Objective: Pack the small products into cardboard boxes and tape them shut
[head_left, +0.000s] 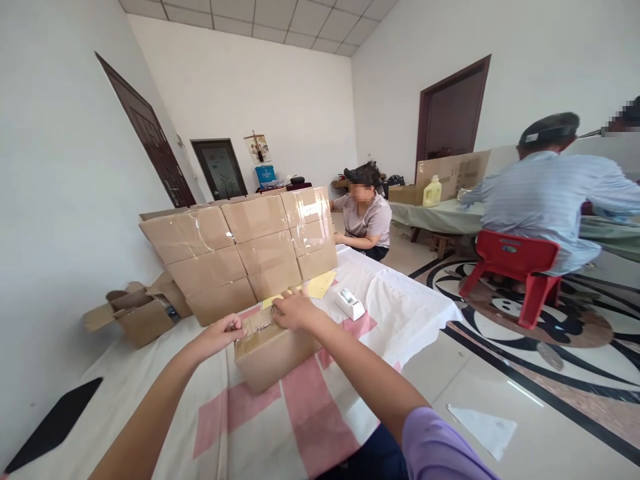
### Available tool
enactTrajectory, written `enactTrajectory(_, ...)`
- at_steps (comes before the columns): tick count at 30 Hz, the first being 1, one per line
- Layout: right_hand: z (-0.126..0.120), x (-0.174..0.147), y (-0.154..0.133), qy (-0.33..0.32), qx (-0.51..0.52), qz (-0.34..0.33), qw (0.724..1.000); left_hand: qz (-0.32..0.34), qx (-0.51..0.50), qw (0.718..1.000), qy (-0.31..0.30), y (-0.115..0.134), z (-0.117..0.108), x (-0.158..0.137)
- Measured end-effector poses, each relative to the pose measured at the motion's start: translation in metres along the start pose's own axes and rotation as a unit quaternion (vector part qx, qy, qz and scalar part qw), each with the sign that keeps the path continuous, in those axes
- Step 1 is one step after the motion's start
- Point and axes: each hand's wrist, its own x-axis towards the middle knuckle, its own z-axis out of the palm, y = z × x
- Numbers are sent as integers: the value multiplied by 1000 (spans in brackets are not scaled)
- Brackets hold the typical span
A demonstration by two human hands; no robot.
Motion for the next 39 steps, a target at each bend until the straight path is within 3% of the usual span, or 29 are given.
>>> enactTrajectory(3, -20, -25, 40, -17, 69, 9, 997, -16, 6, 1000, -12, -1, -2, -7)
enactTrajectory(6, -23, -54, 75, -58, 144, -13, 988, -20, -3, 999, -30, 5, -3, -15)
enactTrajectory(9, -2, -72, 88, -57, 249, -24, 966, -24, -22, 998, -48, 8, -4, -18)
enactTrajectory(13, 30, -75, 84, -4, 345, -43, 938, -39, -46, 997, -37, 3, -7, -19)
enactTrajectory(17, 38, -89, 84, 73, 333, -50, 939, -39, -159, 985, -51, -3, -1, -18)
enactTrajectory(21, 16, -135, 96, 174, 340, -7, 924, -10, -343, 939, -10, -21, 18, -11)
enactTrajectory(24, -18, -165, 113, 332, 250, 56, 908, -27, -391, 919, 44, -50, 35, -4)
enactTrajectory(26, -44, -171, 129, 444, 140, 126, 876, -67, -393, 915, 68, -70, 43, 1)
enactTrajectory(28, -66, -162, 153, 501, 61, 192, 841, -114, -398, 906, 93, -87, 46, 3)
enactTrajectory(31, -86, -129, 203, 526, 4, 245, 814, -157, -418, 885, 134, -103, 40, 7)
enactTrajectory(35, -87, -60, 268, 502, -10, 294, 813, -166, -437, 859, 207, -122, 18, 18)
enactTrajectory(37, -85, -22, 289, 484, -14, 329, 811, -174, -446, 847, 231, -136, 5, 26)
enactTrajectory(39, -89, 14, 299, 423, -23, 373, 826, -182, -450, 837, 252, -152, -6, 31)
